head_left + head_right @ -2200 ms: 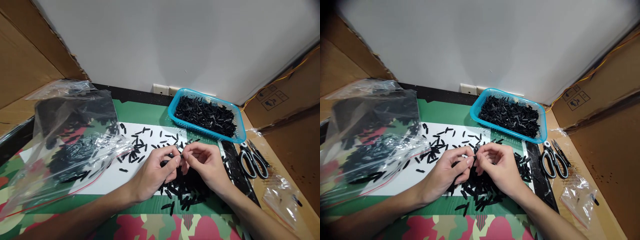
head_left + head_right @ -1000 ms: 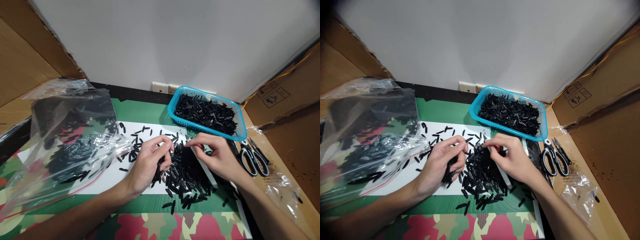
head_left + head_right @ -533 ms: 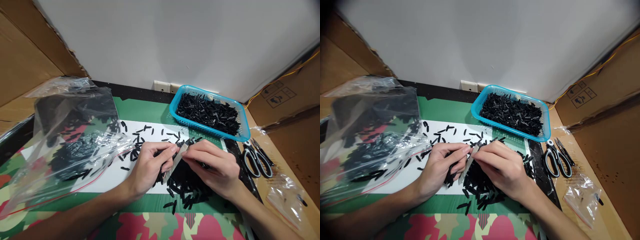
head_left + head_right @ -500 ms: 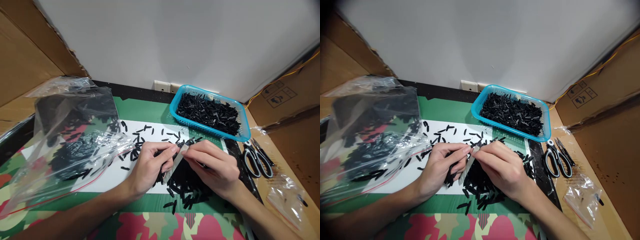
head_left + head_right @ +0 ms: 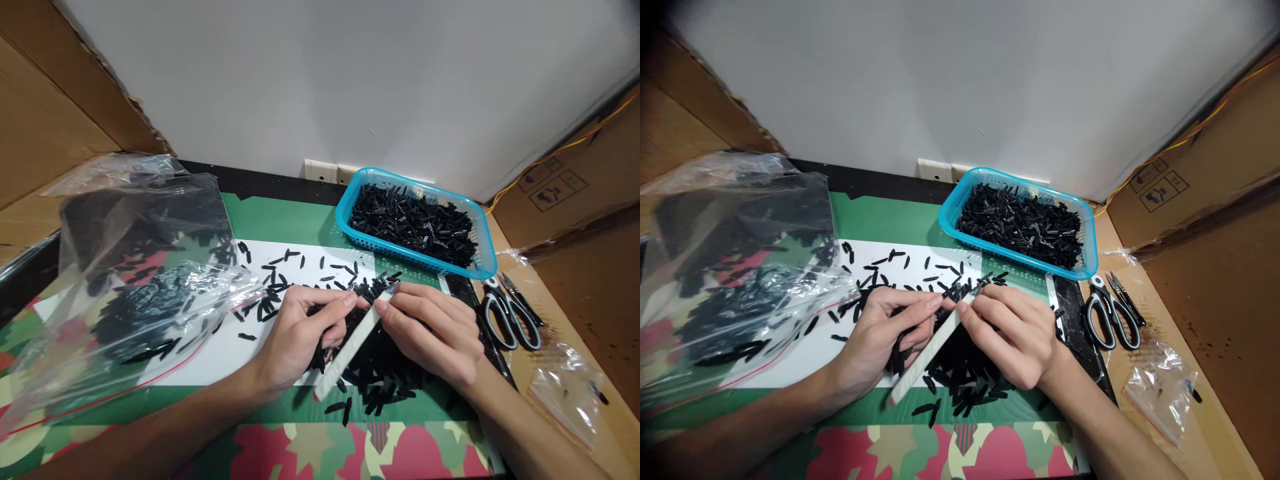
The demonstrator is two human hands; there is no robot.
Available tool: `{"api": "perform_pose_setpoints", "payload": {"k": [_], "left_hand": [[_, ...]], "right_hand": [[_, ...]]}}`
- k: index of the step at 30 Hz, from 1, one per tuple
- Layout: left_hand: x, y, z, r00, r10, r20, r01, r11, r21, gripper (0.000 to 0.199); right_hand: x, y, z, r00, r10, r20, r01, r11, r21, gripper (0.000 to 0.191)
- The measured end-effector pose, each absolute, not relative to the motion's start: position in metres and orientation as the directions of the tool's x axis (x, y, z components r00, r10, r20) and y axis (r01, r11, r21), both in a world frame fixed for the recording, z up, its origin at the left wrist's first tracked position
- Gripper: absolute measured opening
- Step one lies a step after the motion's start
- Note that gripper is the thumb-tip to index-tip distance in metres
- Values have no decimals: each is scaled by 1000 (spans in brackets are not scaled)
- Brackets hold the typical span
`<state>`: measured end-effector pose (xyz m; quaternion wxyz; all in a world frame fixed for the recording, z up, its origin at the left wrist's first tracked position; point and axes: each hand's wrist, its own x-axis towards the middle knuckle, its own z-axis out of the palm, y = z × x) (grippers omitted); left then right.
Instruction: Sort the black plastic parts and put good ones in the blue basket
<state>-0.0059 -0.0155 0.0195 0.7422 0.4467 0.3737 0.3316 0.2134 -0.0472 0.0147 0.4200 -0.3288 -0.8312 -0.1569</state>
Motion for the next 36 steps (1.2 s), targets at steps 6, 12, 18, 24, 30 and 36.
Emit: {"api": "perform_pose_setpoints", "payload": {"k": [6,12,18,24,30,36], "left_hand": [[-8,-14,20,512,804,-302,-208,458,864,32],[-7,-16,20,504,820,-271,-231,431,872,31],[-6,-18,16,484,853,-195,-220,335,916,32],[-8,-20,17,476,875,-91,-144,180,973,38],[-9,-22,19,469,880,-76,-127,152,980,40],[-8,-20,19,454,890,-44,-89,94,992,48]], "right_hand": [[203,-47,9,-123,582,804,569,705,-424,23],[192,-60,20,36,817,576,294,542,-787,17],[186,-66,16,-40,785,618,390,582,-714,23],[184,-70,16,-26,772,635,436,581,-687,22],[184,-71,21,-31,764,645,473,579,-664,18],[182,-70,20,-25,769,639,452,579,-679,20]]}}
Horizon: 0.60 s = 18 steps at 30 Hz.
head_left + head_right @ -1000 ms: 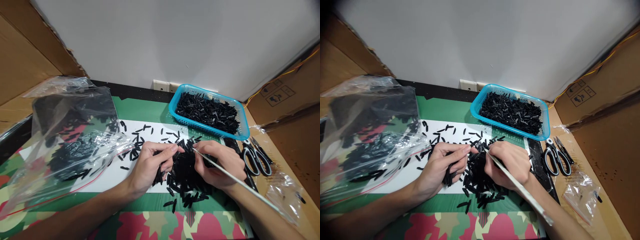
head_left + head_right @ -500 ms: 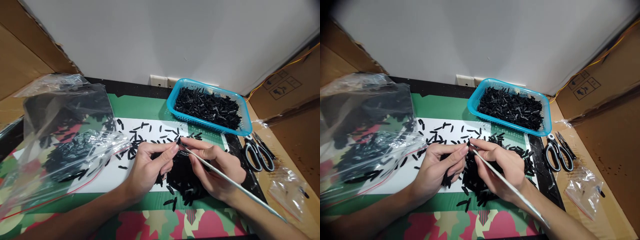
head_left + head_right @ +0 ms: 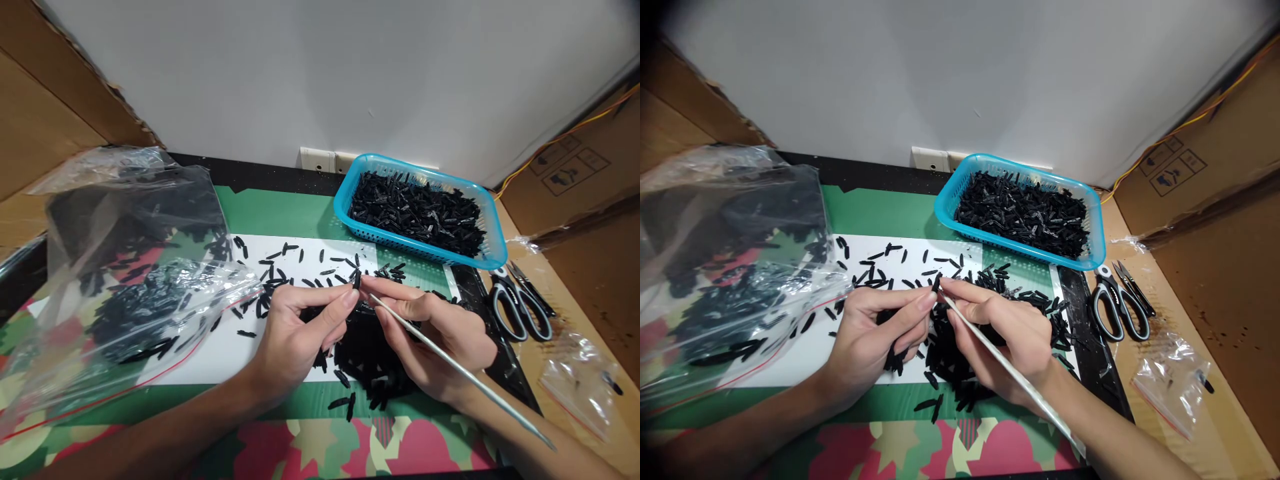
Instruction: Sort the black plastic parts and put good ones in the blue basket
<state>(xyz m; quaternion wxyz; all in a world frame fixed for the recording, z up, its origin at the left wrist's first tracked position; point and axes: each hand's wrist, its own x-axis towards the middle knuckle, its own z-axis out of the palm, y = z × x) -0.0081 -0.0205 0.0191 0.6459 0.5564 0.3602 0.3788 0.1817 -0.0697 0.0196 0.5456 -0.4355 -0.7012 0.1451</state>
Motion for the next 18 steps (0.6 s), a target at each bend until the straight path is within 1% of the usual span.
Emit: {"api": "perform_pose_setpoints", "payload": {"k": [4,6,11,15,18], "left_hand": [[-7,-20,19,436,900,-25,-67,60,996,42],[-8,-21,18,415,910,0,-28,13,1000,38],[-10,-25,14,333,935,119,125,-169,978,37],[-8,-28,15,283,936,211,230,-279,932,25],[-6,-29,17,267,925,272,275,-343,898,22]], "right_hand": [[181,-67,20,-29,765,643,446,585,-677,21],[181,-67,20,-27,761,648,451,588,-672,21],[177,-68,21,-21,777,629,457,567,-685,22],[174,-71,20,-6,811,585,405,537,-740,20],[173,-72,21,-22,819,573,399,533,-746,20]]}}
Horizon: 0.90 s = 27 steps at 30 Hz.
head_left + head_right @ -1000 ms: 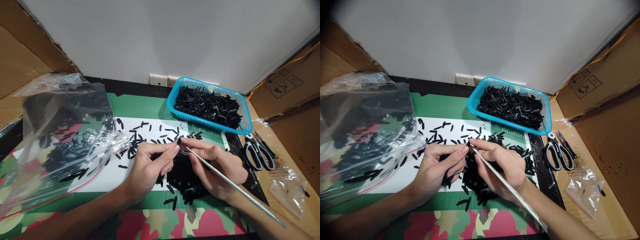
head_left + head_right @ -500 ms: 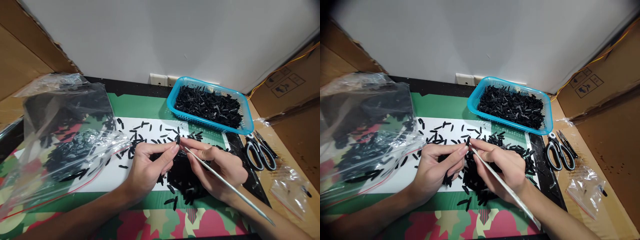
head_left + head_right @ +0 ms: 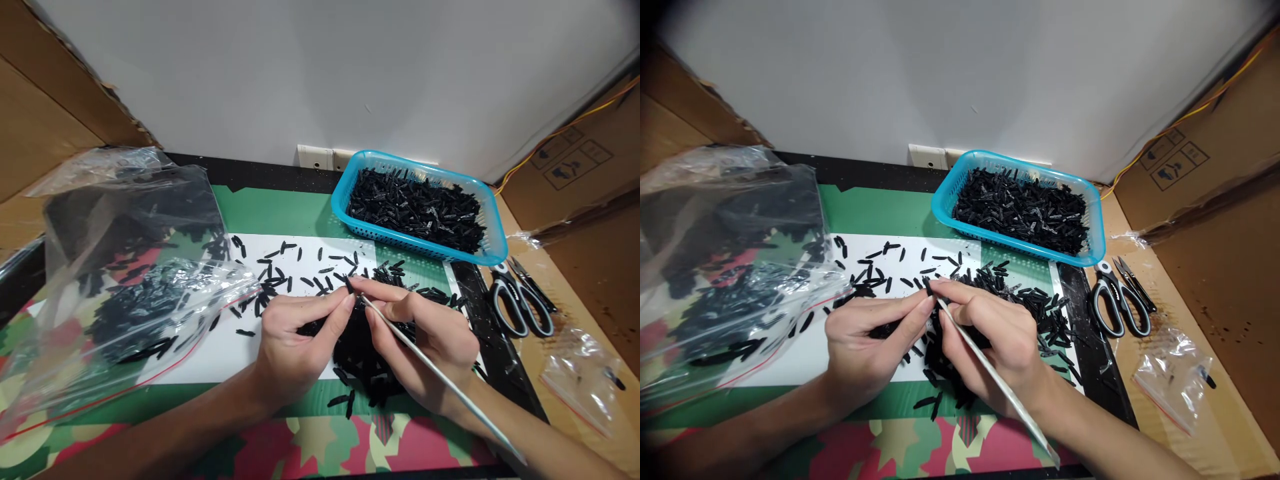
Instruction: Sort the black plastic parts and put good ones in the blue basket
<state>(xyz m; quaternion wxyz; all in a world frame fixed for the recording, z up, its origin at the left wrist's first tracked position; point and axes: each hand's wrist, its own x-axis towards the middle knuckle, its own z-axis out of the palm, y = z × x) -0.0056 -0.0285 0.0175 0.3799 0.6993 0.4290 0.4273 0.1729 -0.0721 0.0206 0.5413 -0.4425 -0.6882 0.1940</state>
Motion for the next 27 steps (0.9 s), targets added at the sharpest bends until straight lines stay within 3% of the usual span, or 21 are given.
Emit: {"api": "perform_pose_setpoints", "payload": {"k": [7,14,19,23,27], "left_hand": [[-5,-30,13,312,903,297,287,-387,876,21],[-4,-25,16,329,944,14,116,-55,992,37],[-6,-19,18,361,918,-168,-106,219,970,30],[-5,-14,22,453,826,-335,-258,481,838,27],[-5,-10,26,492,793,-359,-311,545,778,26]], "right_hand": [[172,-69,16,-133,727,674,507,634,-584,23],[178,-62,10,-194,670,717,634,643,-429,20],[187,-56,12,-82,727,682,679,542,-496,23],[191,-53,8,-29,760,649,649,508,-566,20],[194,-52,7,-20,762,647,642,506,-576,18]]}}
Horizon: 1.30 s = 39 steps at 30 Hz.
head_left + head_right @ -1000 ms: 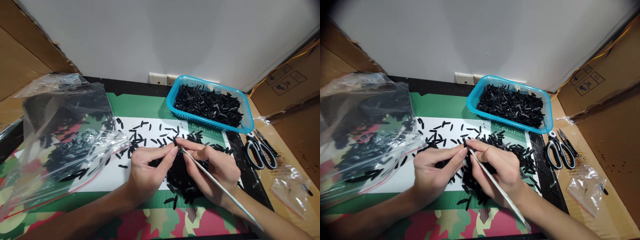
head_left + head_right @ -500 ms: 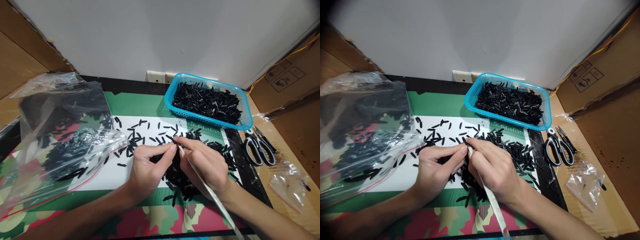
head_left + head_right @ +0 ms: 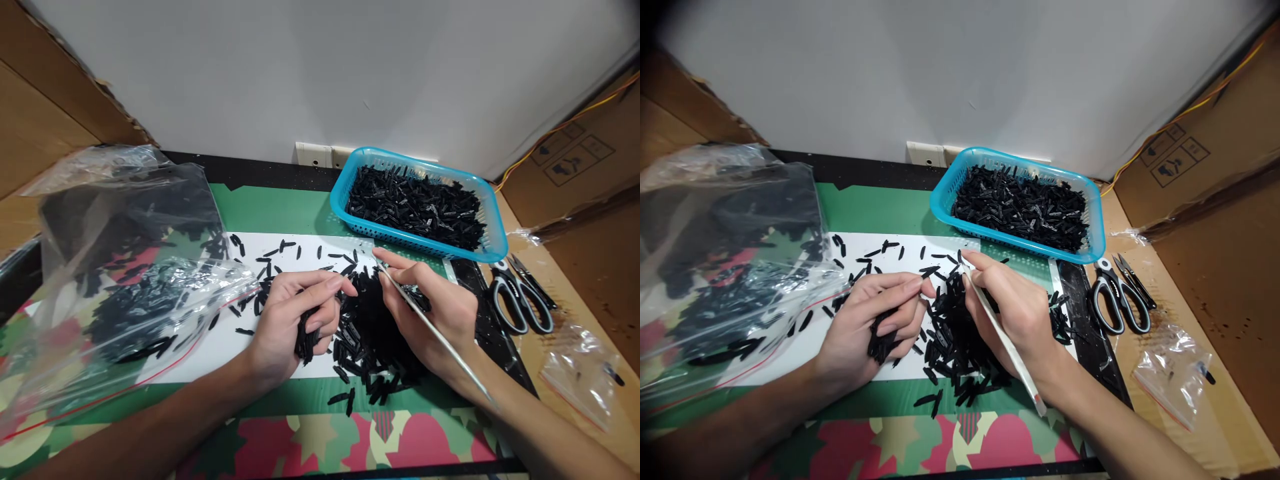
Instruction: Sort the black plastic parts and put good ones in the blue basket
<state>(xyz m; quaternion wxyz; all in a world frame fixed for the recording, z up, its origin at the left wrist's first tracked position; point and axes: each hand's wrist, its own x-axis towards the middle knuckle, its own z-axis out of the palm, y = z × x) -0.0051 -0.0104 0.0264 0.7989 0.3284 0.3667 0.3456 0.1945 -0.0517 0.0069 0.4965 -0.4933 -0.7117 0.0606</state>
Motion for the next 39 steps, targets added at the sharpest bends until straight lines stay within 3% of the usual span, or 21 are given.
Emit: {"api": "perform_pose_setpoints", "payload": {"k": [7,14,22,28,35,39], "left_hand": [[-7,-10,23,477,823,-310,-265,471,842,26],[-7,-16,18,388,918,-88,-107,140,984,29],[-10,-19,18,417,909,-16,-7,21,1000,39],[-7,-20,21,381,925,8,20,-17,1000,35],[-9,-24,15,380,921,86,129,-145,981,43],[-9,-27,11,401,915,53,86,-95,992,44]], "right_hand": [[193,-55,14,-13,761,648,569,538,-621,18],[184,-65,20,-34,844,535,388,504,-772,17],[179,-69,16,18,849,528,334,492,-804,18],[179,-68,19,-6,822,569,417,519,-746,20],[174,-70,12,-150,681,717,606,636,-477,25],[171,-71,7,-159,648,745,638,643,-423,23]]}}
